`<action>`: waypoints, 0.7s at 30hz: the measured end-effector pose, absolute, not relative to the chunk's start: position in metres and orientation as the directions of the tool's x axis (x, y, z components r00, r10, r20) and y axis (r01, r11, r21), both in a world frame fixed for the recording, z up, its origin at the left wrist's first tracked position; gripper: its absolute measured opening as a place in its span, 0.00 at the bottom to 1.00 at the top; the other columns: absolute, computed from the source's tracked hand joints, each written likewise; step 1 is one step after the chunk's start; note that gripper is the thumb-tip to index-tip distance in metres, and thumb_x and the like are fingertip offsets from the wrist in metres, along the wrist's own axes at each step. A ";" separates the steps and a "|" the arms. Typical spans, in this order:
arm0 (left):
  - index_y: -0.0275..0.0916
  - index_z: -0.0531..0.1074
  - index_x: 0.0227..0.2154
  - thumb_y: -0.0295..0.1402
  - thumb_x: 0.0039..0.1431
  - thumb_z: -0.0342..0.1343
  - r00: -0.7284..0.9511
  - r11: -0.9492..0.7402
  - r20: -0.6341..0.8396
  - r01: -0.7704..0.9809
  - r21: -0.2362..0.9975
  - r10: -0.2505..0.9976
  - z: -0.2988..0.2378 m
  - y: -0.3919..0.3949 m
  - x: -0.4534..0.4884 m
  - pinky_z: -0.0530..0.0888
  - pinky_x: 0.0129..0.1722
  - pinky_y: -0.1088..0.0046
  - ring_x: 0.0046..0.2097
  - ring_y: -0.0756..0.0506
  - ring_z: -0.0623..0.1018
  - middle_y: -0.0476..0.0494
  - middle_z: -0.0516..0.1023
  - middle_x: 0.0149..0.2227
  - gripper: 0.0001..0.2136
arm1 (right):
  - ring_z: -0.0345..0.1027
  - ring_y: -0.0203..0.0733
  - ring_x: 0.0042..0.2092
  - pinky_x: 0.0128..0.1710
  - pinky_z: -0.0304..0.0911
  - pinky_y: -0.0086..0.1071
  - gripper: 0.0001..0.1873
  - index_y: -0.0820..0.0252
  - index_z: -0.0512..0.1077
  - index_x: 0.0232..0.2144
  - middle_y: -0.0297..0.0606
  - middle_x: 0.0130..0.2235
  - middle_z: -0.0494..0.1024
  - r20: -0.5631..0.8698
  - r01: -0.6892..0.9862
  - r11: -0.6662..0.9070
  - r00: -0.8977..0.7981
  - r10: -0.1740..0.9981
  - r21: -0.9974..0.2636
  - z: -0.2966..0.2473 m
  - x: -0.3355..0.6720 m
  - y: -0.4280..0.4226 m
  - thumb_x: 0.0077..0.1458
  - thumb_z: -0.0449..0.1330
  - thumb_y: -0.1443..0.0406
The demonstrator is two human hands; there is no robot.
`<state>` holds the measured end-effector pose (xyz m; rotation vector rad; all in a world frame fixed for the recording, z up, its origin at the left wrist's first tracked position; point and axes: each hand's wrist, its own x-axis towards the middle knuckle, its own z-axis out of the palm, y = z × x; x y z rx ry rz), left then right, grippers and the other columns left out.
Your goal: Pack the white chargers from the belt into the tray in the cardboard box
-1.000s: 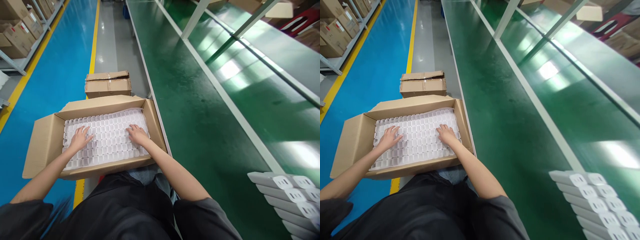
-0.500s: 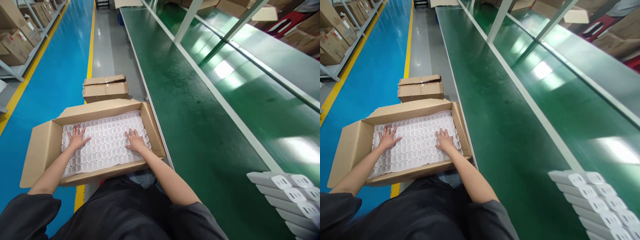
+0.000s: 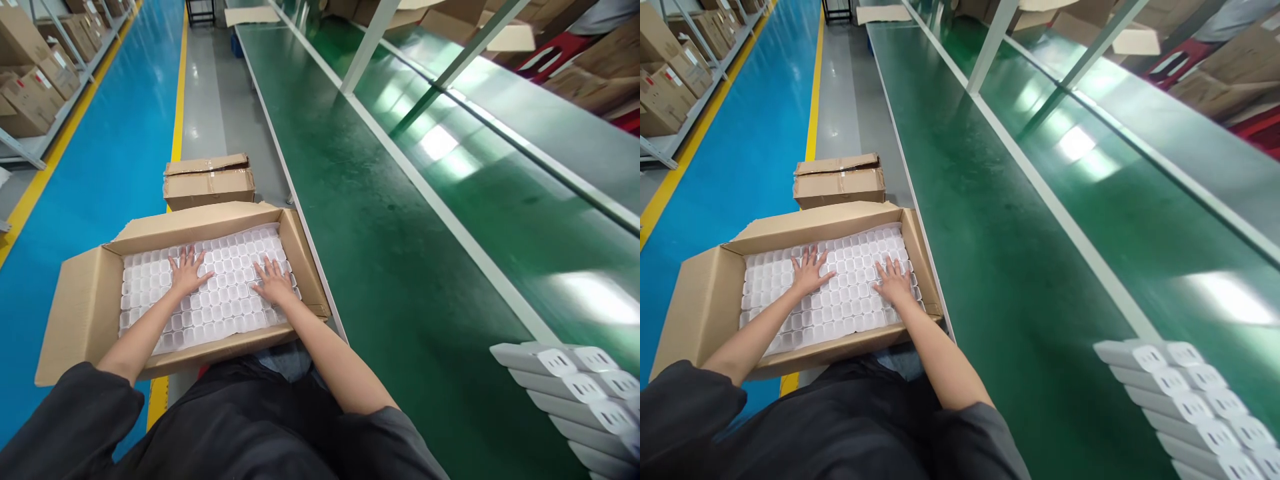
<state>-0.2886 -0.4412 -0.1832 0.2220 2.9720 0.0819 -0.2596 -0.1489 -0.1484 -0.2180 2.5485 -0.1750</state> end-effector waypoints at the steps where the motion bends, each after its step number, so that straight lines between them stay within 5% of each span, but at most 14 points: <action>1: 0.49 0.46 0.70 0.60 0.63 0.44 -0.976 0.987 -0.158 0.143 0.069 0.152 -0.184 -0.443 -0.290 0.36 0.63 0.28 0.73 0.28 0.39 0.38 0.37 0.74 0.37 | 0.23 0.55 0.74 0.67 0.38 0.61 0.42 0.46 0.34 0.72 0.37 0.74 0.25 -0.545 -0.115 0.979 -0.817 -0.190 -0.169 -0.149 -0.260 -0.148 0.65 0.49 0.47; 9: 0.46 0.45 0.71 0.58 0.64 0.44 -0.977 0.990 -0.162 0.136 0.042 0.141 -0.169 -0.429 -0.289 0.34 0.63 0.29 0.73 0.28 0.37 0.39 0.35 0.74 0.38 | 0.19 0.55 0.74 0.67 0.35 0.63 0.43 0.47 0.31 0.72 0.38 0.73 0.21 -0.563 -0.115 0.972 -0.798 -0.213 -0.205 -0.151 -0.264 -0.151 0.65 0.49 0.47; 13: 0.50 0.48 0.70 0.57 0.63 0.45 -0.946 0.961 -0.166 0.271 0.060 0.277 -0.165 -0.391 -0.282 0.35 0.66 0.34 0.73 0.31 0.38 0.43 0.38 0.74 0.36 | 0.21 0.61 0.73 0.65 0.36 0.69 0.44 0.53 0.35 0.72 0.46 0.73 0.23 -0.536 -0.099 0.967 -0.817 -0.214 -0.235 -0.143 -0.265 -0.151 0.65 0.52 0.50; 15: 0.45 0.54 0.69 0.57 0.63 0.45 -0.921 0.938 -0.177 0.338 0.084 0.347 -0.167 -0.380 -0.273 0.41 0.63 0.29 0.72 0.27 0.44 0.35 0.44 0.73 0.36 | 0.24 0.61 0.73 0.64 0.38 0.69 0.43 0.53 0.40 0.72 0.47 0.73 0.27 -0.517 -0.082 0.964 -0.831 -0.207 -0.254 -0.132 -0.260 -0.149 0.64 0.55 0.51; 16: 0.41 0.54 0.69 0.57 0.63 0.43 -0.918 0.933 -0.173 0.347 0.089 0.358 -0.169 -0.379 -0.269 0.42 0.61 0.26 0.72 0.24 0.46 0.30 0.46 0.72 0.37 | 0.26 0.59 0.74 0.65 0.39 0.67 0.42 0.51 0.43 0.72 0.45 0.73 0.30 -0.504 -0.080 0.959 -0.837 -0.212 -0.271 -0.127 -0.258 -0.149 0.64 0.56 0.51; 19: 0.48 0.49 0.70 0.60 0.61 0.36 -0.941 0.939 -0.080 0.316 0.139 0.329 -0.182 -0.383 -0.277 0.39 0.61 0.26 0.72 0.26 0.44 0.36 0.45 0.73 0.38 | 0.29 0.52 0.74 0.68 0.38 0.62 0.40 0.45 0.48 0.70 0.35 0.74 0.36 -0.436 -0.067 0.951 -0.877 -0.201 -0.303 -0.117 -0.260 -0.147 0.63 0.58 0.48; 21: 0.57 0.40 0.70 0.64 0.56 0.42 -0.885 0.876 -0.080 0.434 0.211 0.458 -0.182 -0.382 -0.290 0.37 0.60 0.24 0.72 0.25 0.45 0.42 0.49 0.72 0.42 | 0.31 0.50 0.74 0.68 0.39 0.61 0.36 0.41 0.51 0.69 0.32 0.74 0.39 -0.383 -0.044 0.950 -0.908 -0.167 -0.310 -0.115 -0.268 -0.145 0.64 0.57 0.48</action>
